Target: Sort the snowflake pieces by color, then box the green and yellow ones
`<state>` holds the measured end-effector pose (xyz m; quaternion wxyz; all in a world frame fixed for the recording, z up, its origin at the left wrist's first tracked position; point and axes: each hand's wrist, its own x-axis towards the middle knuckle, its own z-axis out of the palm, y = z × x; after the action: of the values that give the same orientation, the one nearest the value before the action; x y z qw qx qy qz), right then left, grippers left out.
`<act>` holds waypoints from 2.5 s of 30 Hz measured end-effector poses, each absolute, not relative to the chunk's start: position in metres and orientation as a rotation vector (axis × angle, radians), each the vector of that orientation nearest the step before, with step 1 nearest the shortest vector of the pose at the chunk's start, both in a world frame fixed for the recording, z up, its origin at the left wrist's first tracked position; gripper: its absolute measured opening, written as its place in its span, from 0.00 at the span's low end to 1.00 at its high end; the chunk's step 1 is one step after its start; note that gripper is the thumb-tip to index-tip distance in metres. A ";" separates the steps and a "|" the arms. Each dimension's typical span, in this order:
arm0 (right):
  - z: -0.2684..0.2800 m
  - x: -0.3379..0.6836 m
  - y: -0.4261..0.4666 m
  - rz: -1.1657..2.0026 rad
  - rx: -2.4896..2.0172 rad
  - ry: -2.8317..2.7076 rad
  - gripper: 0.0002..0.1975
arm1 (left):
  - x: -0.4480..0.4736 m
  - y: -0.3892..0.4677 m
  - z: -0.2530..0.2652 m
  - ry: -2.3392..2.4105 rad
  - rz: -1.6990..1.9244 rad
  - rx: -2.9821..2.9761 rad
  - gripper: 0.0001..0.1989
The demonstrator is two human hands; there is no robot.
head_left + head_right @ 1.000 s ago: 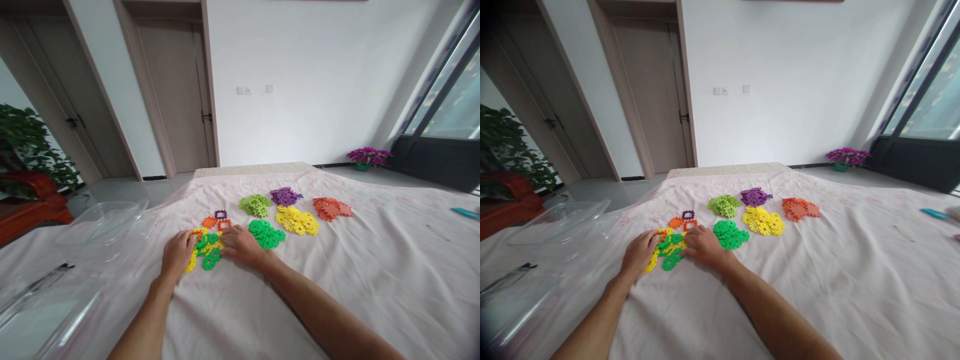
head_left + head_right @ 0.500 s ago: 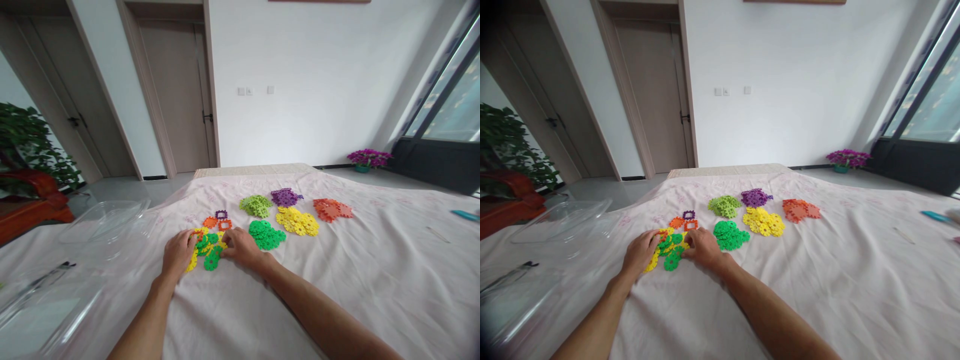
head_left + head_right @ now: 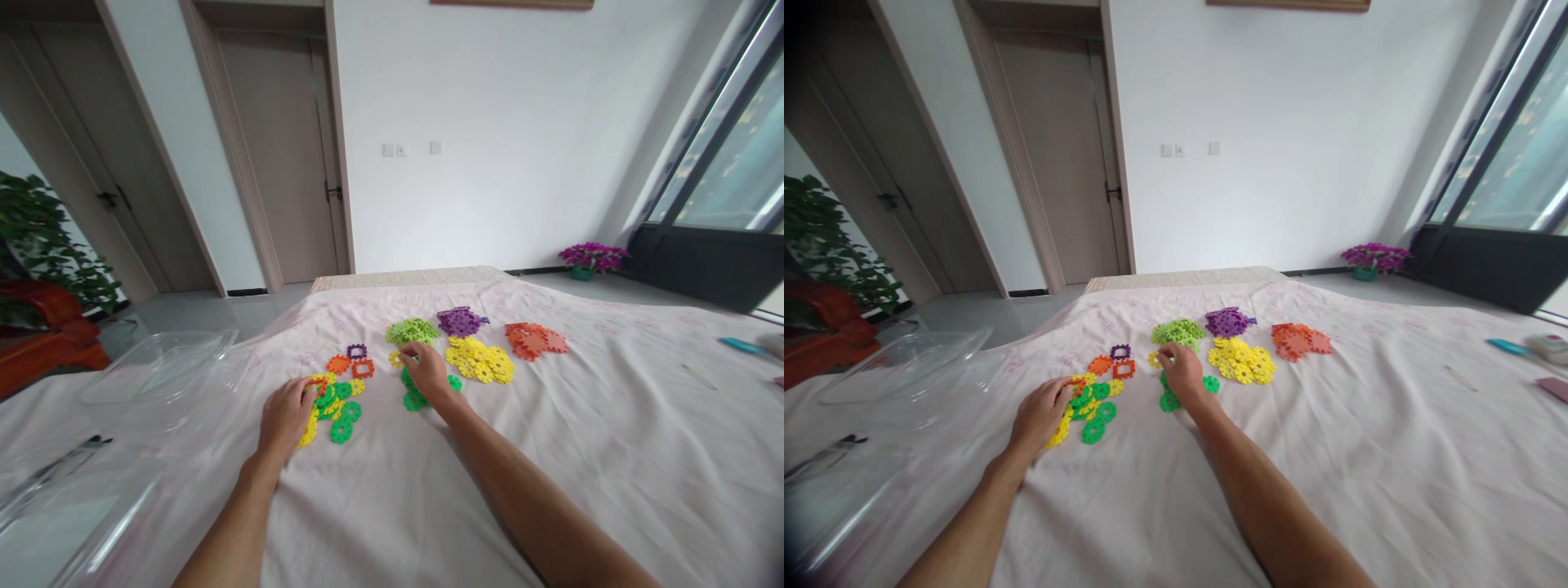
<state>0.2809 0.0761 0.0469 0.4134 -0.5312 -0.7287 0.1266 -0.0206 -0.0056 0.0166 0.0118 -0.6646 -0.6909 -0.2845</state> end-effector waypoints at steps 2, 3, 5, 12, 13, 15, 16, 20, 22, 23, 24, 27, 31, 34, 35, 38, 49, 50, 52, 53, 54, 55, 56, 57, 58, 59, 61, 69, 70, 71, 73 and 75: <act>0.049 0.305 0.088 0.257 -1.437 -1.694 0.08 | -0.021 -0.005 0.017 -2.154 -0.877 -2.074 0.20; 0.050 0.318 0.092 0.218 -1.487 -1.633 0.09 | -0.021 -0.005 0.016 -2.152 -0.876 -2.073 0.20; 0.051 0.342 0.099 0.138 -1.595 -1.513 0.11 | -0.021 -0.005 0.016 -2.144 -0.876 -2.073 0.20; 0.046 0.399 0.101 -0.017 -1.966 -1.288 0.15 | -0.023 -0.003 0.013 -2.149 -0.885 -2.060 0.20; 0.045 0.403 0.101 -0.024 -1.998 -1.287 0.15 | -0.023 -0.003 0.013 -2.152 -0.885 -2.062 0.20; 0.041 0.410 0.100 -0.031 -2.043 -1.286 0.16 | -0.023 -0.003 0.013 -2.155 -0.888 -2.066 0.19; 0.039 0.412 0.101 -0.038 -2.054 -1.285 0.16 | -0.023 -0.003 0.013 -2.157 -0.890 -2.065 0.19; 0.035 0.417 0.101 -0.111 -2.036 -1.309 0.15 | -0.023 -0.004 0.013 -2.152 -0.893 -2.065 0.20; 0.037 0.412 0.101 -0.168 -1.990 -1.338 0.15 | -0.023 -0.004 0.013 -2.152 -0.894 -2.065 0.20; 0.039 0.407 0.101 -0.199 -1.955 -1.362 0.15 | -0.023 -0.004 0.013 -2.152 -0.895 -2.064 0.20; 0.041 0.400 0.100 -0.224 -1.907 -1.398 0.15 | -0.023 -0.004 0.013 -2.154 -0.897 -2.061 0.20; 0.050 0.367 0.094 -0.234 -1.702 -1.590 0.13 | -0.023 -0.004 0.013 -2.154 -0.898 -2.067 0.19; 0.058 0.305 0.069 -0.071 -1.381 -1.984 0.11 | -0.022 -0.004 0.015 -2.158 -0.894 -2.082 0.19; 0.057 0.264 0.042 0.089 -1.148 -2.303 0.11 | -0.021 -0.005 0.015 -2.160 -0.887 -2.074 0.19; 0.056 0.254 0.034 0.118 -1.098 -2.379 0.10 | -0.021 -0.005 0.015 -2.153 -0.888 -2.075 0.19; 0.051 0.233 0.015 0.121 -1.030 -2.519 0.10 | -0.020 -0.006 0.016 -2.133 -0.899 -2.076 0.19; 0.044 0.225 0.011 0.241 -1.029 -2.506 0.11 | -0.018 -0.008 0.019 -2.141 -0.904 -2.070 0.19; 0.043 0.225 0.012 0.275 -1.034 -2.480 0.10 | -0.018 -0.008 0.019 -2.140 -0.906 -2.070 0.19; 0.041 0.225 0.013 0.330 -1.039 -2.427 0.10 | -0.018 -0.008 0.019 -2.134 -0.909 -2.071 0.18; 0.040 0.225 0.014 0.350 -1.040 -2.403 0.10 | -0.018 -0.007 0.019 -2.131 -0.910 -2.073 0.18; 0.040 0.225 0.014 0.365 -1.043 -2.380 0.09 | -0.018 -0.007 0.019 -2.129 -0.911 -2.072 0.18; 0.039 0.225 0.014 0.379 -1.046 -2.361 0.08 | -0.018 -0.007 0.019 -2.129 -0.911 -2.072 0.18; 0.039 0.225 0.014 0.393 -1.049 -2.343 0.06 | -0.018 -0.007 0.018 -2.130 -0.911 -2.071 0.18; 0.038 0.224 0.015 0.411 -1.052 -2.323 0.04 | -0.018 -0.007 0.018 -2.133 -0.910 -2.068 0.18; 0.038 0.224 0.015 0.433 -1.056 -2.300 0.02 | -0.019 -0.006 0.018 -2.137 -0.909 -2.065 0.19; 0.038 0.224 0.016 0.459 -1.062 -2.271 0.01 | -0.019 -0.006 0.017 -2.141 -0.908 -2.063 0.19; 0.037 0.226 0.019 0.522 -1.079 -2.188 0.02 | -0.020 -0.006 0.016 -2.147 -0.906 -2.060 0.19; 0.058 0.265 0.050 0.594 -1.325 -1.902 0.03 | -0.021 -0.005 0.016 -2.141 -0.897 -2.070 0.19; 0.062 0.273 0.055 0.590 -1.371 -1.903 0.03 | -0.021 -0.005 0.016 -2.141 -0.893 -2.071 0.19; 0.066 0.282 0.059 0.593 -1.416 -1.904 0.03 | -0.021 -0.005 0.016 -2.142 -0.889 -2.073 0.19; 0.073 0.297 0.065 0.601 -1.484 -1.921 0.04 | -0.021 -0.005 0.017 -2.150 -0.884 -2.073 0.19; 0.079 0.310 0.069 0.575 -1.532 -1.954 0.05 | -0.020 -0.006 0.017 -2.158 -0.884 -2.071 0.20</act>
<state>0.3103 0.0690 0.0793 0.2922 -0.5749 -0.7331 0.2158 -0.0203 -0.0060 0.0169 0.0113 -0.6641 -0.6917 -0.2834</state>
